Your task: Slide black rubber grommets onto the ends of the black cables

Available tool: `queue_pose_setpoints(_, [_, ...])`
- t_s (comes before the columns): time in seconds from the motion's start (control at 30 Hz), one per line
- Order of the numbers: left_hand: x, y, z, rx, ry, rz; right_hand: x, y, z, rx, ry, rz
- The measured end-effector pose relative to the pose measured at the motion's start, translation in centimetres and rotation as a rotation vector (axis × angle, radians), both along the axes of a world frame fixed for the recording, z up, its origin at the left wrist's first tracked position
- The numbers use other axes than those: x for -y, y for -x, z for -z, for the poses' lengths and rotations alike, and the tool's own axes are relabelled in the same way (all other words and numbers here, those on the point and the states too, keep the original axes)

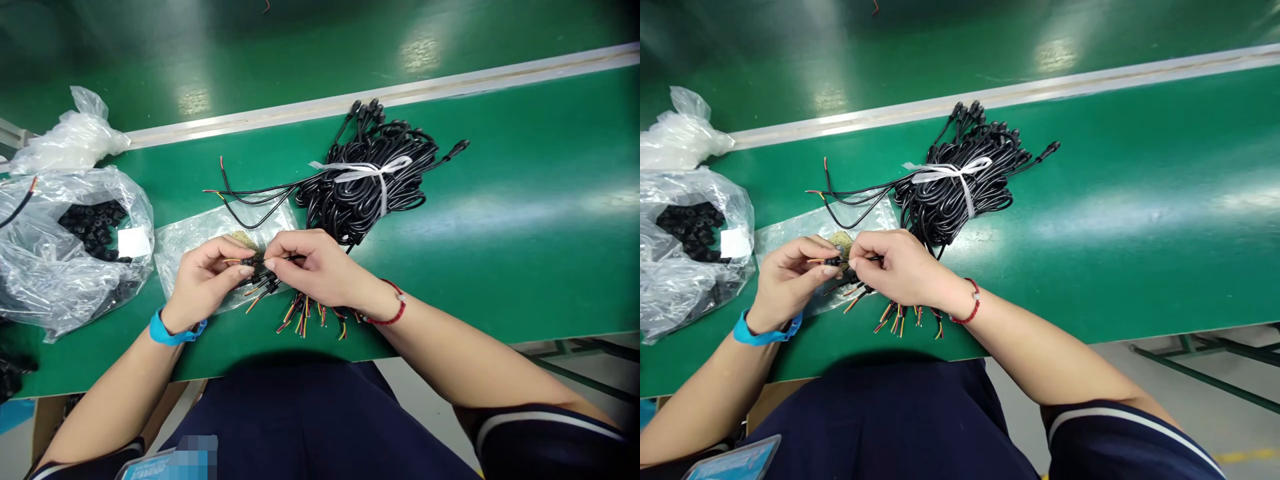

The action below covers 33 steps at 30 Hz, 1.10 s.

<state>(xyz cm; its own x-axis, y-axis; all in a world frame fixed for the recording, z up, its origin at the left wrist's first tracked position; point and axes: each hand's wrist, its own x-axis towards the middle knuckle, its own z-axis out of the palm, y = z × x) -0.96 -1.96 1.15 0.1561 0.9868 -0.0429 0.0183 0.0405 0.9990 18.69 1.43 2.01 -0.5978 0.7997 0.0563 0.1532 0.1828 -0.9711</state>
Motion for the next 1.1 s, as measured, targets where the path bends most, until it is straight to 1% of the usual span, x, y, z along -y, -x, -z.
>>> queue_pose_setpoints(0.13, [0.03,-0.27,-0.01,-0.044,-0.028,0.011,0.00,0.00,0.21,0.009,-0.007,-0.023])
queue_pose_setpoints(0.23, [0.21,-0.69,0.25,-0.095,-0.033,-0.003,0.05,0.13,0.49,0.054,-0.052,-0.028])
queue_pose_setpoints(0.33, [0.34,-0.99,0.44,-0.173,-0.018,-0.009,0.11,0.38,0.64,0.148,-0.117,0.001])
queue_pose_setpoints(0.4, [0.32,-1.01,0.38,-0.216,-0.029,-0.029,0.14,0.54,0.60,0.174,-0.147,0.039])
queue_pose_setpoints(0.53, [0.15,-0.67,-0.01,-0.241,-0.097,-0.082,0.14,0.46,0.30,0.140,-0.178,0.067])
queue_pose_setpoints(0.63, [0.13,-0.41,-0.08,-0.236,-0.112,-0.095,0.15,0.10,0.28,0.131,-0.182,0.090])
queue_pose_setpoints(0.77, [0.20,-0.30,0.05,-0.236,-0.135,-0.073,0.17,-0.18,0.65,0.094,-0.201,0.084])
queue_pose_setpoints(0.9, [0.23,-0.30,-0.20,-0.239,-0.113,-0.035,0.09,-0.25,0.91,0.073,-0.156,0.038])
queue_pose_setpoints(1.0, [0.23,-0.27,-0.49,-0.248,-0.122,0.000,0.00,-0.31,0.90,0.043,-0.125,0.026])
queue_pose_setpoints(1.1, [0.27,-0.33,-0.46,-0.275,-0.129,0.019,0.01,-0.32,0.90,0.041,-0.115,0.019])
